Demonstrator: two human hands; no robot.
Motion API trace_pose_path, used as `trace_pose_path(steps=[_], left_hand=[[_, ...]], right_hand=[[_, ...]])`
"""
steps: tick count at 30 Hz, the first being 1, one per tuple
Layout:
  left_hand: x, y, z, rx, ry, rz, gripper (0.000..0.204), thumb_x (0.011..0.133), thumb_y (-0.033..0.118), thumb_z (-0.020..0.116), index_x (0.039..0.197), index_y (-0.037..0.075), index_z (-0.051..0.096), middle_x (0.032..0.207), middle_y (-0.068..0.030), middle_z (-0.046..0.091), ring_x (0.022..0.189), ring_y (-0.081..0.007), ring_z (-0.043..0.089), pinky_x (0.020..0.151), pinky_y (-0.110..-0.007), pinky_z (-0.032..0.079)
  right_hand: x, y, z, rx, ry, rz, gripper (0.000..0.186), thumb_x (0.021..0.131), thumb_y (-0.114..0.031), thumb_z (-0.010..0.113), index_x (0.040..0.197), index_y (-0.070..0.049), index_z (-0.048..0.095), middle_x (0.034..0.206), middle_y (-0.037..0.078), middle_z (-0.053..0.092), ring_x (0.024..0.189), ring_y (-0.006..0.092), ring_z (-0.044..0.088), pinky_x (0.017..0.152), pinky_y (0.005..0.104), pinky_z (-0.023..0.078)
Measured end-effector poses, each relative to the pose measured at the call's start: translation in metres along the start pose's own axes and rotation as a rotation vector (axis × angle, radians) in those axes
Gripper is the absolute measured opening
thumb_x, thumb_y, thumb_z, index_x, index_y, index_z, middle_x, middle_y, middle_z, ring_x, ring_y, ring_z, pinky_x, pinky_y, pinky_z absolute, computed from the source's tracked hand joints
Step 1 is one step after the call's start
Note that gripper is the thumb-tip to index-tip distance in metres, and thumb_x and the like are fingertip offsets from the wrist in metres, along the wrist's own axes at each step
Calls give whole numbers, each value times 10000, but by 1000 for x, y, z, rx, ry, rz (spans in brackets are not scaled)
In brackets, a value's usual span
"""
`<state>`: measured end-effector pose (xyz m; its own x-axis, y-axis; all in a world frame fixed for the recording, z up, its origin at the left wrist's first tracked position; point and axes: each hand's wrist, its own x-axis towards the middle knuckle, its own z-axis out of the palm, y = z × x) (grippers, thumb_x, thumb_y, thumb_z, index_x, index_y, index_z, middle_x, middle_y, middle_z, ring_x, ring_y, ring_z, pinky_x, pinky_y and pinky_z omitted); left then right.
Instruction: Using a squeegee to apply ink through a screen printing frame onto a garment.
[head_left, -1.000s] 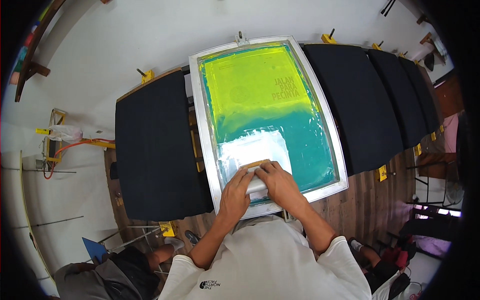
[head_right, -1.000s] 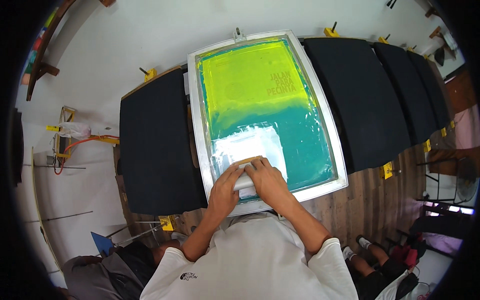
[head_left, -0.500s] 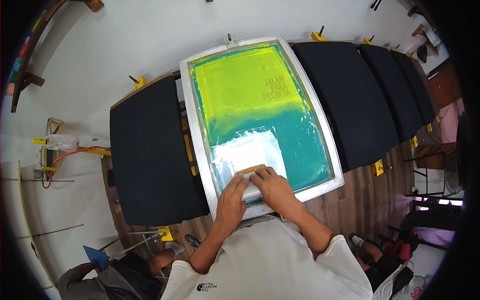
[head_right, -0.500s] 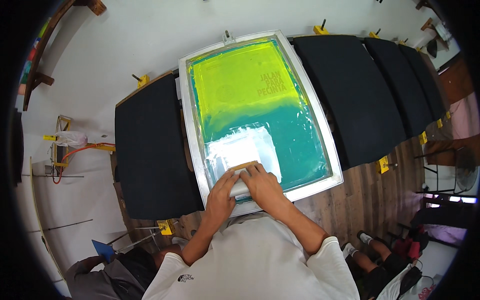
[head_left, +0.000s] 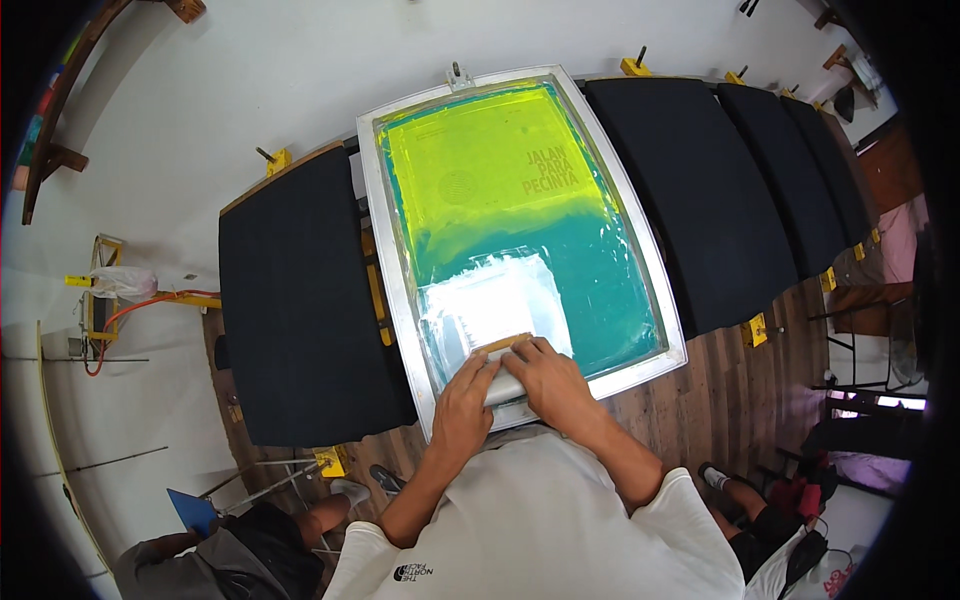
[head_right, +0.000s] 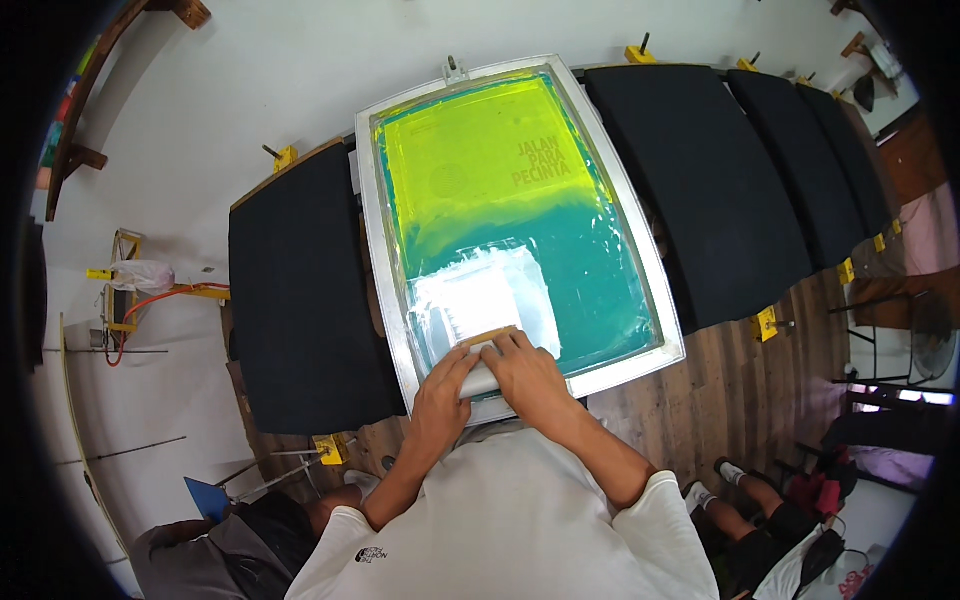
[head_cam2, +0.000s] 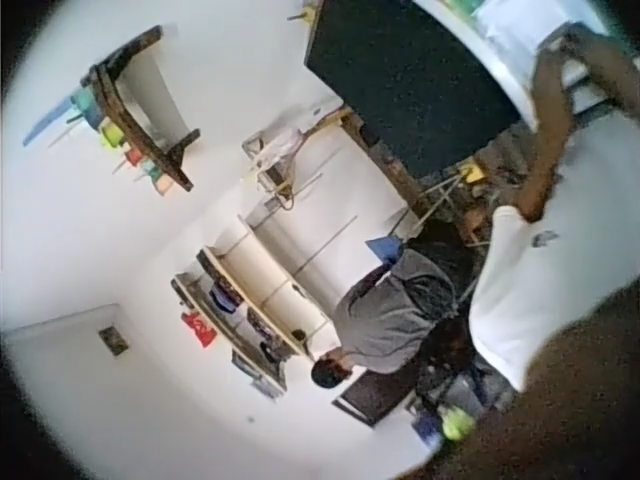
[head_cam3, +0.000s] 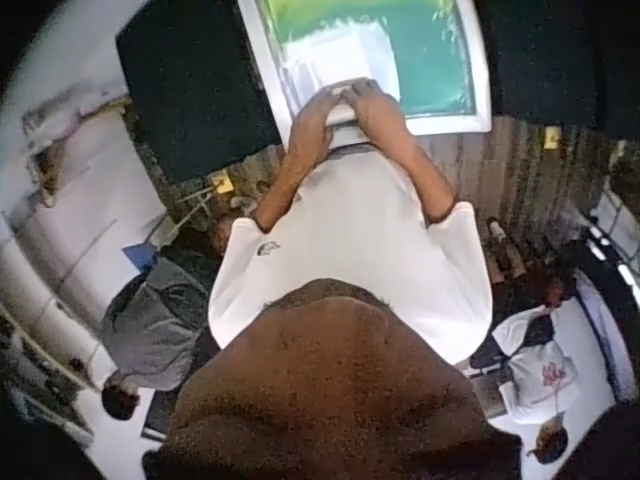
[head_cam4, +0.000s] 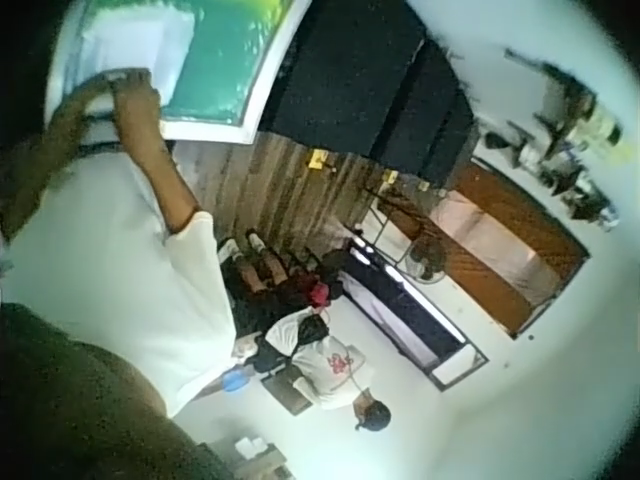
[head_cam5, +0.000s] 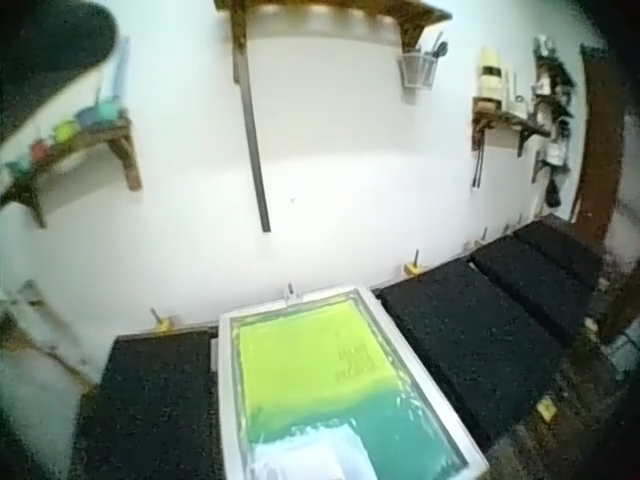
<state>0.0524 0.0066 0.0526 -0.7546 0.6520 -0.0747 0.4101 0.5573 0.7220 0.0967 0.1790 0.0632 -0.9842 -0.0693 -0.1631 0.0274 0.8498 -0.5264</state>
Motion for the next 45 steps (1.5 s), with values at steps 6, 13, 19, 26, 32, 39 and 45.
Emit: trace_pose_path(steps=[6, 13, 19, 26, 32, 39, 45], left_hand=[[-6, -4, 6, 12, 26, 34, 634, 669, -208, 599, 1283, -52, 587, 1369, -273, 539, 1332, -409, 484, 1118, -450, 400], [-10, 0, 5, 30, 23, 8, 657, 664, -203, 605, 1292, -9, 593, 1385, -215, 547, 1302, -376, 521, 1087, -414, 438], [-16, 0, 9, 56, 41, 29, 658, 663, -195, 622, 1294, -10, 591, 1389, -210, 544, 1294, -374, 527, 1089, -415, 437], [-21, 2, 9, 63, -36, 19, 681, 663, -188, 630, 1317, -6, 571, 1407, -199, 526, 1326, -365, 497, 1113, -413, 414], [-28, 9, 5, 45, -108, -8, 677, 704, -171, 613, 1355, -1, 536, 1437, -228, 485, 1373, -380, 441, 1136, -440, 378], [-36, 9, 4, 93, -107, 13, 689, 689, -150, 642, 1351, 2, 527, 1443, -189, 479, 1354, -362, 458, 1126, -433, 393], [-41, 10, 3, 85, -102, 7, 681, 693, -129, 665, 1347, 4, 532, 1427, -197, 490, 1344, -370, 466, 1128, -429, 391]], right_hand=[[-8, 3, 11, -47, 129, -85, 295, 784, -5, 606, 1079, -11, 609, 1118, 150, 602, 1153, 339, 573, 745, 408, 586], [-11, 0, 6, -17, 119, -66, 279, 783, 8, 603, 1061, -15, 608, 1117, 152, 604, 1149, 342, 576, 760, 410, 585], [-16, -1, 8, -51, 131, -85, 286, 781, 7, 606, 1067, -8, 605, 1121, 159, 602, 1151, 337, 576, 765, 402, 586], [-27, -3, 9, -37, 114, -77, 304, 784, 1, 605, 1088, 1, 598, 1128, 158, 591, 1156, 340, 563, 775, 409, 570], [-33, -4, 14, 13, 66, -35, 364, 776, 32, 593, 1139, 10, 593, 1207, 172, 582, 1173, 354, 544, 835, 430, 542], [-42, -7, 18, 38, 96, -53, 312, 819, 4, 555, 1128, 6, 596, 1187, 170, 589, 1189, 347, 535, 819, 436, 531], [-42, -13, 15, 88, 20, -7, 464, 715, 120, 555, 1169, 36, 597, 1212, 186, 593, 1151, 383, 538, 920, 449, 503]])
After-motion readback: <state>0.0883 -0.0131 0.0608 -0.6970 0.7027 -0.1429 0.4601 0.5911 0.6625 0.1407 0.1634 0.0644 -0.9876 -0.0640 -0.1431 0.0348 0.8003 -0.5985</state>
